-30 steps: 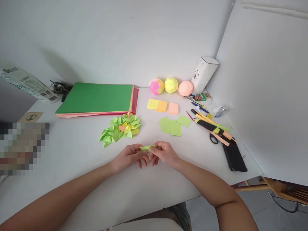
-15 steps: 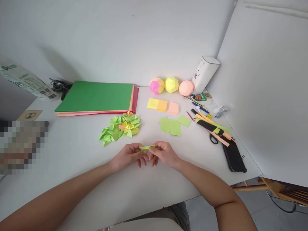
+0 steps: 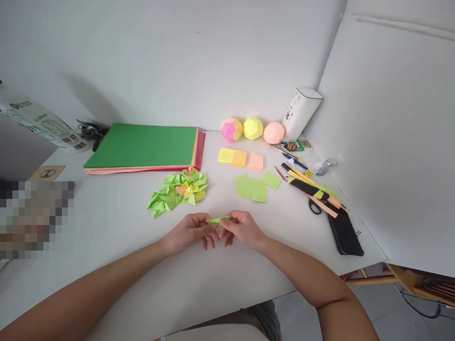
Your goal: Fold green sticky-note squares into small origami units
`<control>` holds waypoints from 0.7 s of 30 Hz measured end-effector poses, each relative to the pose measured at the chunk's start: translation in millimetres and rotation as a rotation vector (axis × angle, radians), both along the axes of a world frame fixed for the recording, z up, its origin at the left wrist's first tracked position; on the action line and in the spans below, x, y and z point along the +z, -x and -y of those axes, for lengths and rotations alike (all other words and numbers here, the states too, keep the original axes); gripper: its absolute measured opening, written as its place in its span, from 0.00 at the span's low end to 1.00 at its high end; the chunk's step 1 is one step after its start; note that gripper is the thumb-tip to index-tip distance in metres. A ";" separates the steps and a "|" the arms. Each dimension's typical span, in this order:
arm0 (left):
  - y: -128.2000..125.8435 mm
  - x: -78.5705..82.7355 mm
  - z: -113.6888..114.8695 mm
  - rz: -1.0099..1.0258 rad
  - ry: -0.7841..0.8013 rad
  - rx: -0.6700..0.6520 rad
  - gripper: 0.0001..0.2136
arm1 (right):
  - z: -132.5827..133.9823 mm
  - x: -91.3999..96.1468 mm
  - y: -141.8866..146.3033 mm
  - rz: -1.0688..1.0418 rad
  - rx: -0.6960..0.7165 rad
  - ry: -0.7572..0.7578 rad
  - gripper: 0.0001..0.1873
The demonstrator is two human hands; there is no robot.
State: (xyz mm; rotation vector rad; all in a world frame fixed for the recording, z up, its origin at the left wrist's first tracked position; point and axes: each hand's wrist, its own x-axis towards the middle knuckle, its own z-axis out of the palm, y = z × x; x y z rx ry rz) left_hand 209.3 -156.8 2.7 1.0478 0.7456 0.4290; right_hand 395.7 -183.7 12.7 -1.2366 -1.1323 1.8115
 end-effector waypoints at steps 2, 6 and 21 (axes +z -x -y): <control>0.1 0.3 -0.3 0.007 0.002 -0.002 0.13 | -0.4 -0.1 0.5 0.004 -0.008 0.001 0.16; -0.3 1.9 0.3 0.005 -0.003 0.003 0.14 | -0.6 -0.4 1.1 0.006 -0.014 0.000 0.16; -0.7 4.7 0.5 -0.040 0.001 0.002 0.13 | 0.7 -4.6 1.4 -0.017 -0.010 -0.007 0.16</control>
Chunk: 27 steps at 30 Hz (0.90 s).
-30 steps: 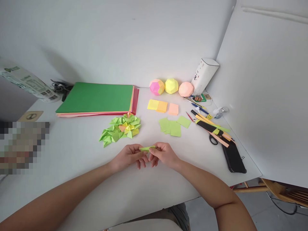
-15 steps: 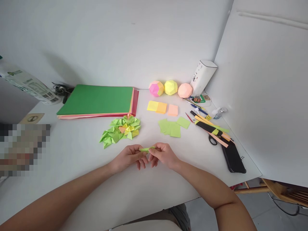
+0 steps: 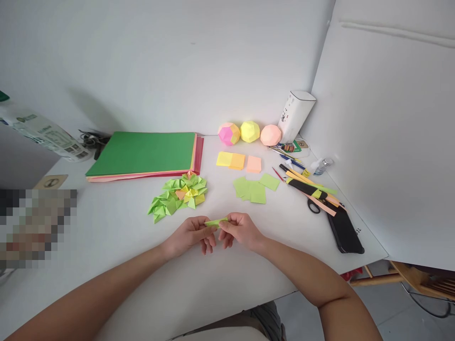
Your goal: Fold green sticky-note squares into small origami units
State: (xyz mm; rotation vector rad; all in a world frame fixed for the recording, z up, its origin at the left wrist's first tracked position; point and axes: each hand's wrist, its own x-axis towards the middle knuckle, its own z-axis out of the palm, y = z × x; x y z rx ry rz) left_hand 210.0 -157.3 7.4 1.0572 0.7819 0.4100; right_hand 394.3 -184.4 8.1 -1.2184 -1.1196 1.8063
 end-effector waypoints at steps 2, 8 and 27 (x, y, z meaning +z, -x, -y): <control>-0.3 0.5 1.0 -0.003 -0.002 0.005 0.13 | 0.2 -0.6 0.2 0.001 -0.003 -0.007 0.16; -1.3 -0.8 5.2 0.017 -0.024 0.045 0.13 | 0.1 -0.7 0.5 0.020 0.014 -0.018 0.16; -2.0 -2.5 8.6 0.022 -0.053 0.060 0.13 | -1.5 3.8 -0.6 0.021 0.096 0.006 0.10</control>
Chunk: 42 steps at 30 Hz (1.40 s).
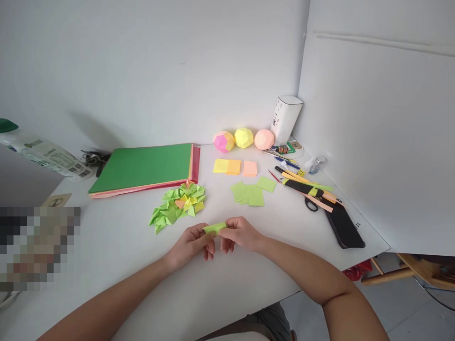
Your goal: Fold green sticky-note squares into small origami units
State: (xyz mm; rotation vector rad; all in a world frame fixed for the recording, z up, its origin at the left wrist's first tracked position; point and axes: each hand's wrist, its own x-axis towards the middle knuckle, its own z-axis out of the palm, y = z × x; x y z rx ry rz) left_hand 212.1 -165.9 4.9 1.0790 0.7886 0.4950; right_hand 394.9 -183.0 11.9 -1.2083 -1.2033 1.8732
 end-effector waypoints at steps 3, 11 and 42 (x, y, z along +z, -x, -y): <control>0.9 0.6 -1.1 0.014 0.001 -0.012 0.13 | 0.1 0.2 -0.7 -0.016 -0.008 -0.002 0.11; 1.7 1.3 -2.6 0.043 0.013 -0.015 0.12 | 2.3 -2.1 1.3 -0.002 -0.029 -0.053 0.10; -2.7 -0.2 1.2 -0.007 -0.012 0.031 0.13 | 6.2 -2.7 1.4 0.126 0.032 -0.157 0.06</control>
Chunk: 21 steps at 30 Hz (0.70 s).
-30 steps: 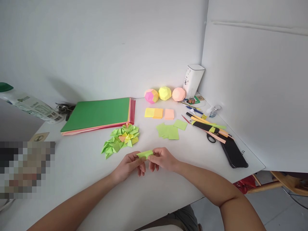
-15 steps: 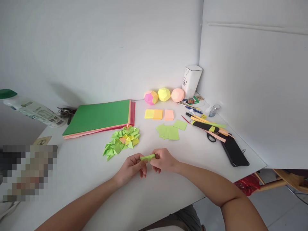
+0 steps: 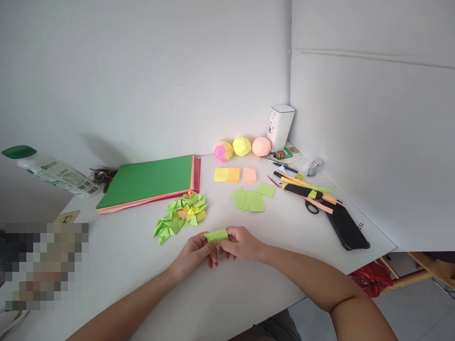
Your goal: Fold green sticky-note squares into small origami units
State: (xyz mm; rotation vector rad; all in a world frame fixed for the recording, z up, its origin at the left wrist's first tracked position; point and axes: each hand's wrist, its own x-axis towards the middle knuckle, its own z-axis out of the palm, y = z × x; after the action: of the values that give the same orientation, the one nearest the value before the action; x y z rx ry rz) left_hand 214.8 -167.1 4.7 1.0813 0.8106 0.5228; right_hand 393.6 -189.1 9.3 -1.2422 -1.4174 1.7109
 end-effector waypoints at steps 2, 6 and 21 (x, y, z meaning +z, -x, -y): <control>-0.8 2.2 0.7 -0.008 -0.001 -0.013 0.13 | 2.7 -0.9 3.4 -0.010 -0.021 -0.004 0.04; -1.2 4.4 0.6 -0.011 -0.002 -0.024 0.12 | 3.2 -0.7 4.7 -0.030 -0.070 -0.006 0.01; 1.5 2.7 -4.1 0.021 0.047 0.017 0.09 | -6.1 1.5 -6.7 -0.093 -0.141 0.052 0.02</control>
State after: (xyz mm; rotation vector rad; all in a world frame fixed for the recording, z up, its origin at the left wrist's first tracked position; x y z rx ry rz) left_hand 213.3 -163.0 7.4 1.0245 0.8112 0.5261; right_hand 400.3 -183.0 10.8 -1.2434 -1.2091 1.6957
